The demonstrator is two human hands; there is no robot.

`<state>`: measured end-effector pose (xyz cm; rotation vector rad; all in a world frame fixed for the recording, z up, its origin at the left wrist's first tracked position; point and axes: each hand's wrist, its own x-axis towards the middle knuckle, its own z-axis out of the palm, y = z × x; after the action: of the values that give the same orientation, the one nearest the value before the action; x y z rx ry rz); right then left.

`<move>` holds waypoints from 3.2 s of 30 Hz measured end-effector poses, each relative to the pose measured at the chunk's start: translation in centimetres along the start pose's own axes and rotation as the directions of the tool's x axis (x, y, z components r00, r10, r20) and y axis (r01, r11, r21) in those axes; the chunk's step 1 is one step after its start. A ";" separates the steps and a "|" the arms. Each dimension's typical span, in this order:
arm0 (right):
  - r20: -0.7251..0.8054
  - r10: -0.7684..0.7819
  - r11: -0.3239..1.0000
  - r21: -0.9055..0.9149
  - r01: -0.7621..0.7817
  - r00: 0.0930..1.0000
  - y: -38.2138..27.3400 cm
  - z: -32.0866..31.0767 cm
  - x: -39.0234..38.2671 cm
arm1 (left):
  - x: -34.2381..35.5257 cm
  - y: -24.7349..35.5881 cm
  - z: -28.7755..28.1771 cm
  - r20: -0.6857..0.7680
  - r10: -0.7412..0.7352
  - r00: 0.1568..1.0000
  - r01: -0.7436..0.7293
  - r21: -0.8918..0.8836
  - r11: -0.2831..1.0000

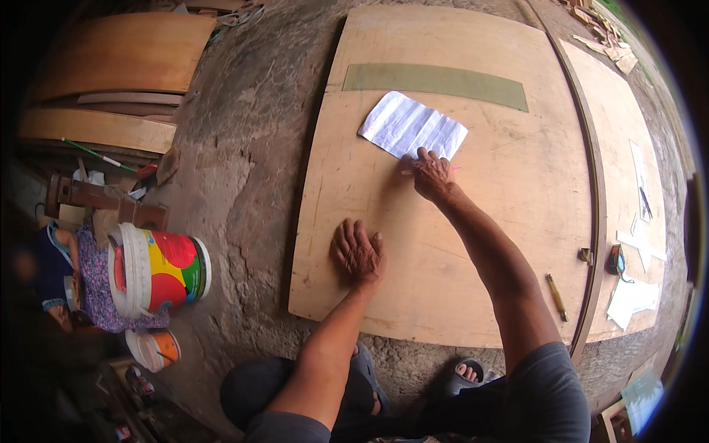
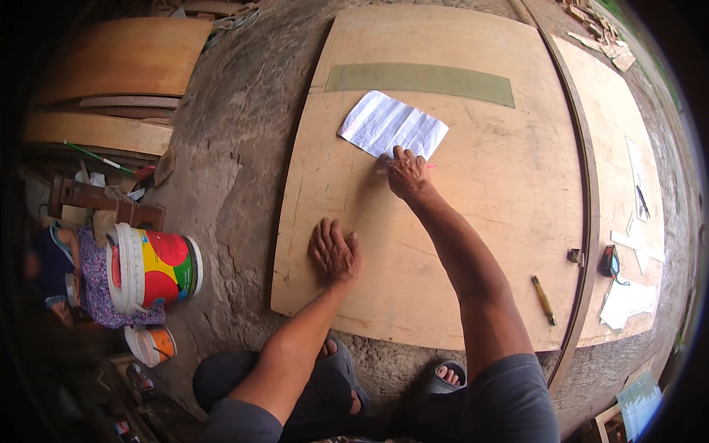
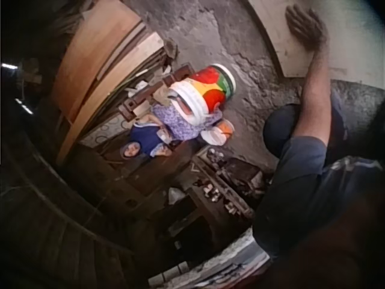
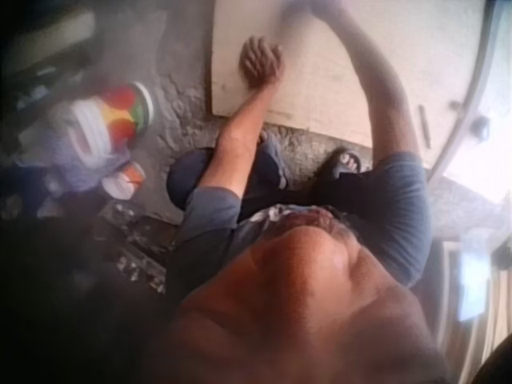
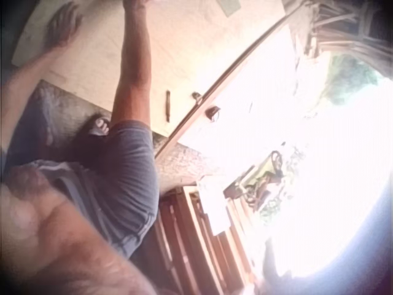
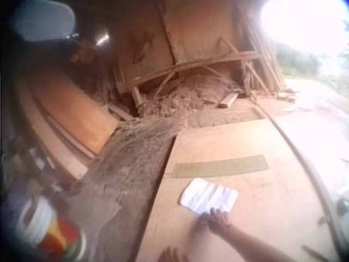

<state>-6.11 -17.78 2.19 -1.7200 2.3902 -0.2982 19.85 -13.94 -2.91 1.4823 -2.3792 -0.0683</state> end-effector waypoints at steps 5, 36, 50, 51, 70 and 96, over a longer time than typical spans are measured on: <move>-0.024 -0.020 1.000 0.013 0.021 1.000 0.0 -0.1 -0.2 | -0.1 0.1 0.1 0.027 -0.026 0.999 0.026 0.012 1.000; 0.022 0.262 0.219 0.972 -0.081 0.965 6.9 -3.2 6.7 | 0.1 0.0 -0.5 0.015 0.019 1.000 -0.019 -0.011 1.000; -0.130 0.158 0.561 0.828 0.019 0.979 7.9 1.0 8.3 | 0.1 0.1 -0.9 0.034 0.024 0.999 -0.023 -0.027 0.999; -0.128 0.156 0.574 0.819 0.015 0.979 7.9 1.0 8.3 | 0.1 0.1 -0.9 0.037 0.028 0.999 -0.027 -0.032 0.999; -0.208 0.165 0.407 0.905 0.126 0.964 8.1 1.4 8.4 | 0.2 0.0 -0.9 0.060 0.027 0.998 -0.025 -0.040 0.999; -0.066 0.299 0.950 -0.070 -0.304 0.952 21.9 -9.9 -29.4 | 17.1 0.8 -19.9 0.571 0.365 0.735 -0.432 -0.021 0.902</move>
<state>-19.50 17.46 6.74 -1.3603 2.6902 -0.2086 18.33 -25.96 20.37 1.0439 -3.1894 -0.3125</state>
